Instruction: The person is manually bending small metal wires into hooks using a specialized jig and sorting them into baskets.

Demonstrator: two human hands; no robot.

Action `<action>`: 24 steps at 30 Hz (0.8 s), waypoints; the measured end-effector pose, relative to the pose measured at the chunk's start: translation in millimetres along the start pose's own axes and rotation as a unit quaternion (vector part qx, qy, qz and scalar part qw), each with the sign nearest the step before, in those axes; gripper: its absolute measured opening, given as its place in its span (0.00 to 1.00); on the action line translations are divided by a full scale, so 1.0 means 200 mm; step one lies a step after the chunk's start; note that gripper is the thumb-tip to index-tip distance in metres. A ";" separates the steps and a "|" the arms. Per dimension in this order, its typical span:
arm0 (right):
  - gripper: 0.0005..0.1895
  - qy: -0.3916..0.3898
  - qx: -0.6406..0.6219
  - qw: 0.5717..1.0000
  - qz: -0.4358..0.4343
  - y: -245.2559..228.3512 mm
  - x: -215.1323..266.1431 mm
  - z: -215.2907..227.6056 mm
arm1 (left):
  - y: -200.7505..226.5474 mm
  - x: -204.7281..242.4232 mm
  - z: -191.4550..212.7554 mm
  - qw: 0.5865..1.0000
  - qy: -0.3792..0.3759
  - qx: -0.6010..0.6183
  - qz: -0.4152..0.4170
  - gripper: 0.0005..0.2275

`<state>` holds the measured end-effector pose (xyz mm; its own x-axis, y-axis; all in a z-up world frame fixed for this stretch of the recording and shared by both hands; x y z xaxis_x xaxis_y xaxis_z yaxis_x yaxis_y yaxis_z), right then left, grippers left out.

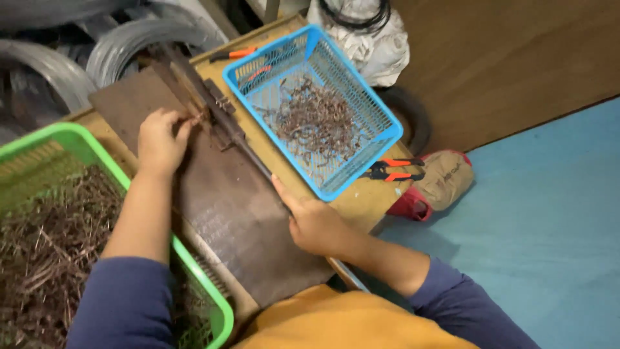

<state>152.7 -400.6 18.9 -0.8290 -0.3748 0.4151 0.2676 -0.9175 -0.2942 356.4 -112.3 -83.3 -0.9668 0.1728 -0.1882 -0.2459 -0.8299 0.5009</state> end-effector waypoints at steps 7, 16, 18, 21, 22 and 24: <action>0.48 -0.022 0.009 0.999 -0.042 0.02 -0.02 -0.05 | -0.02 -0.05 -0.04 0.999 -0.034 0.030 0.012 0.06; 0.44 -0.044 -0.037 0.996 -0.068 0.02 -0.02 0.03 | -0.03 -0.11 -0.06 0.999 -0.027 -0.033 0.013 0.04; 0.44 -0.084 -0.036 0.994 -0.063 -0.01 0.01 0.03 | -0.10 -0.08 -0.12 0.999 -0.021 -0.026 0.008 0.03; 0.44 -0.100 -0.044 0.992 -0.068 -0.03 0.01 0.04 | -0.11 -0.09 -0.13 1.000 -0.012 -0.017 -0.015 0.03; 0.44 -0.099 -0.043 0.992 -0.069 -0.03 0.00 0.04 | -0.12 -0.09 -0.14 1.000 -0.011 -0.016 -0.015 0.03; 0.45 -0.128 -0.072 0.986 -0.075 -0.04 -0.01 0.02 | -0.13 -0.10 -0.15 1.000 -0.013 -0.013 -0.015 0.03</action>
<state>153.8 -393.9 24.2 -0.6980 -0.2741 0.6615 0.0634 -0.9438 -0.3242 383.5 -108.8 -118.0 -0.9608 0.2104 -0.1805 -0.2723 -0.8379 0.4731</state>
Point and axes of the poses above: each hand's wrist, its own x-axis away from the middle knuckle, its own z-axis out of the back of the hand, y = z × x, the point moved 7 cm from there along -x, towards the middle knuckle, and after that the axes turned 13 degrees about -y, right-handed, at the moved point
